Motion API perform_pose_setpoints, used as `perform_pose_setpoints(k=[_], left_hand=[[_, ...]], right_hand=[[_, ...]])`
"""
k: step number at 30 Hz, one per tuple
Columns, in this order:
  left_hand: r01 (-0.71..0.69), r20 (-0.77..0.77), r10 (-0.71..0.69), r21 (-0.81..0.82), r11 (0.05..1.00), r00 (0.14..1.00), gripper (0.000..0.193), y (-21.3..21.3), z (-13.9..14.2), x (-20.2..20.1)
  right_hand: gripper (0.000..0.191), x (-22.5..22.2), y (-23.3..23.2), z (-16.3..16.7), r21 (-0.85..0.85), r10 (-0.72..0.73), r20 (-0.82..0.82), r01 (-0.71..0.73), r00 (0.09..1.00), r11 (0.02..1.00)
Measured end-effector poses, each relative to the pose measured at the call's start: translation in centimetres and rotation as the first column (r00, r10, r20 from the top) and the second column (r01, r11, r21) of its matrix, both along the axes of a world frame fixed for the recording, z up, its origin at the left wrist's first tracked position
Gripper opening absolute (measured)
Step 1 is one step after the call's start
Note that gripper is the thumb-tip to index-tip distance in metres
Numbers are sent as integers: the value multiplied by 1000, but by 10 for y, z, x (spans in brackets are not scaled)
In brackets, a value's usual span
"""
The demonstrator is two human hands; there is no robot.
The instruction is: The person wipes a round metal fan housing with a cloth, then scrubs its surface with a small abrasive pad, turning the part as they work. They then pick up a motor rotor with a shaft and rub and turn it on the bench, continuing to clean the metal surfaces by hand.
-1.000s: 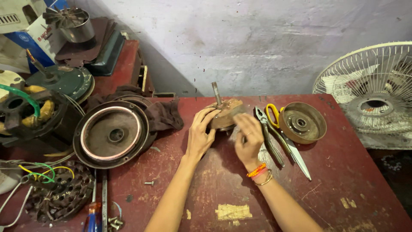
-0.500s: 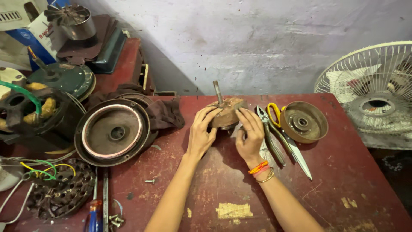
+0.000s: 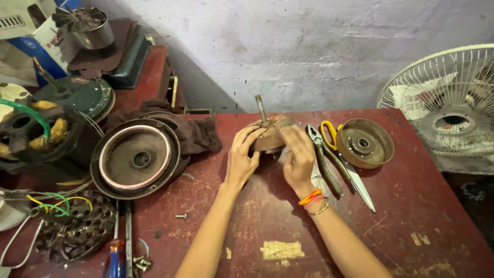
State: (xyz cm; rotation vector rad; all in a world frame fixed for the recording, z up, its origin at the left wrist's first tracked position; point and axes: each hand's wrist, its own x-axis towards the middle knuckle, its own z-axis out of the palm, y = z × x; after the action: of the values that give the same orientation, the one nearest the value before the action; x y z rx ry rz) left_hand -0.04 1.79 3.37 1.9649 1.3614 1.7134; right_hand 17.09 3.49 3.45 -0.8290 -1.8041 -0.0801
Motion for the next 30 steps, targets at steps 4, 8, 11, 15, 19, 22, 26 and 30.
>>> perform_pose_setpoints(k=[4,8,11,15,19,22,26,30], left_hand=[[-13,-12,13,25,1000,1000,60,1,0,0],[-7,-4,7,-7,1000,1000,62,2,-1,1],[-9,16,9,14,1000,1000,63,2,-2,2],[-12,-16,12,-32,999,1000,64,-6,8,1],[-114,-255,67,-172,979,965,78,-43,40,2],[-489,-789,105,-265,831,605,88,-90,61,18],[-320,-861,-285,-435,841,422,85,-141,66,37],[-189,-839,-343,-451,872,423,82,-159,70,44]], right_hand=[[49,-4,-1,-3,112,68,103,-80,992,991],[57,-6,-1,-2,73,24,74,-29,997,997],[63,-5,0,1,11,-4,127,2,992,1000],[64,-6,-1,3,3,-54,246,55,968,998],[64,-9,-3,0,-36,-53,207,62,977,997],[63,-11,-3,-1,-19,-62,210,68,976,998],[65,-9,1,2,-39,-45,158,52,986,998],[67,-5,3,6,-44,-39,171,47,984,998]])
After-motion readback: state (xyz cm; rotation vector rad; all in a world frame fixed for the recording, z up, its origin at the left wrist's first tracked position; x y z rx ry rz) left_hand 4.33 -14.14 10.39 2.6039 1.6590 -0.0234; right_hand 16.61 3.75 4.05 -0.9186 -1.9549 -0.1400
